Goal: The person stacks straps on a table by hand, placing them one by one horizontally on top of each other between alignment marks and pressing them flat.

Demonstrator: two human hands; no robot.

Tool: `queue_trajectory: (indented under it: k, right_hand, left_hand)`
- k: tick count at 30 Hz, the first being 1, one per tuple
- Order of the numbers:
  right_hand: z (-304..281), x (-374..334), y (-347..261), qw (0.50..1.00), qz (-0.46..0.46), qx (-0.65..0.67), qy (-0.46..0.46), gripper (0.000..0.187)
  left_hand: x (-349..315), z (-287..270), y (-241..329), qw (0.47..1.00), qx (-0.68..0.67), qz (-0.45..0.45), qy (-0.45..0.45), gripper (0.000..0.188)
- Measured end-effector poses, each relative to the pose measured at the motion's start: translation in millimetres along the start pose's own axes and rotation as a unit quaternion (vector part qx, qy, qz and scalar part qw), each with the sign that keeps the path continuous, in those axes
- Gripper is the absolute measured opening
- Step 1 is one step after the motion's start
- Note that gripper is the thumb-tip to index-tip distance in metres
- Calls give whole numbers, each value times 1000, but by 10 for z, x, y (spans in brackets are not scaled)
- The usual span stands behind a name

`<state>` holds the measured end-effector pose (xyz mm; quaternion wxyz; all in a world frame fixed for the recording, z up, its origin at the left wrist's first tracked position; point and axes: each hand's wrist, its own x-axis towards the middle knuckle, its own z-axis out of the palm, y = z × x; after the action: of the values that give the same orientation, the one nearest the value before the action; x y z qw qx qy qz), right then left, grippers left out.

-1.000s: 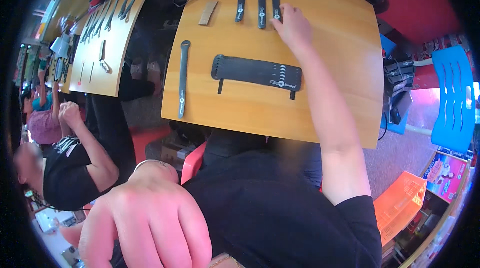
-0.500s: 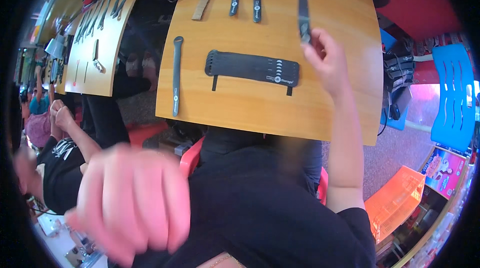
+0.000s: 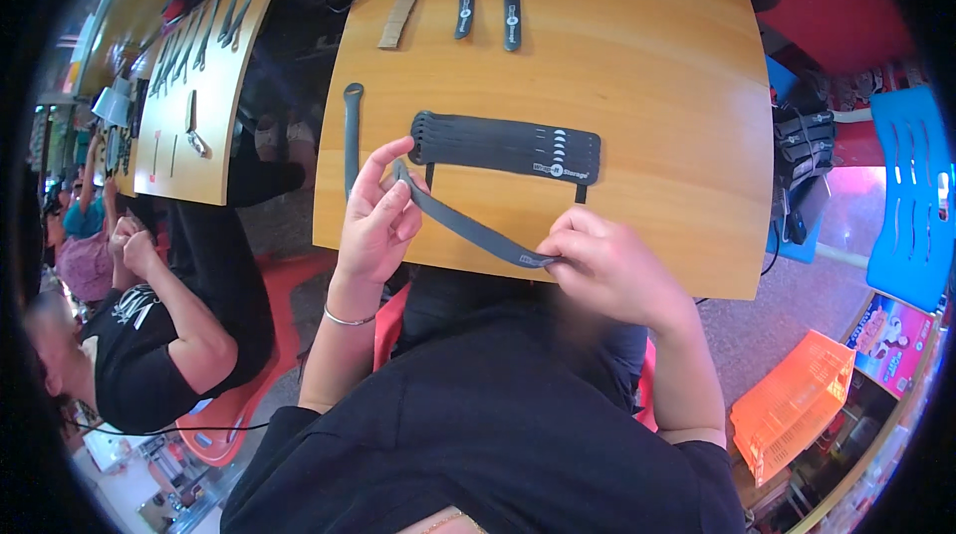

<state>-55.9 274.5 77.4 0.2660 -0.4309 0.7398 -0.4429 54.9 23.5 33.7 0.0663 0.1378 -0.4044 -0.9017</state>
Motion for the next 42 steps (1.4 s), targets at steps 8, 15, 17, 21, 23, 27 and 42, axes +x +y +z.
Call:
queue_trajectory:
  k: [8,15,17,21,23,27,42]
  right_hand:
    - [8,-60,257,983,147,56,97,12]
    - [112,-39,497,927,192,240,215,9]
    - [120,-27,519,926,186,227,237,10]
    - [153,-61,572,926,180,197,267,12]
    - [171,-77,598,919,176,215,279,12]
    - [185,-71,618,923,165,199,283,14]
    - [194,27,555,932,157,128,301,18]
  left_hand:
    - [47,-175,33,963,252,58,74,19]
    - [143,-234,5,918,373,47,125,15]
    - [160,-275,-10,923,360,54,125,10]
    - [169,-247,35,928,349,28,124,7]
    - [173,-269,60,923,361,20,129,7]
    - [217,-338,48,922,362,35,136,8]
    - [304,-311,-11,875,444,47,188,6]
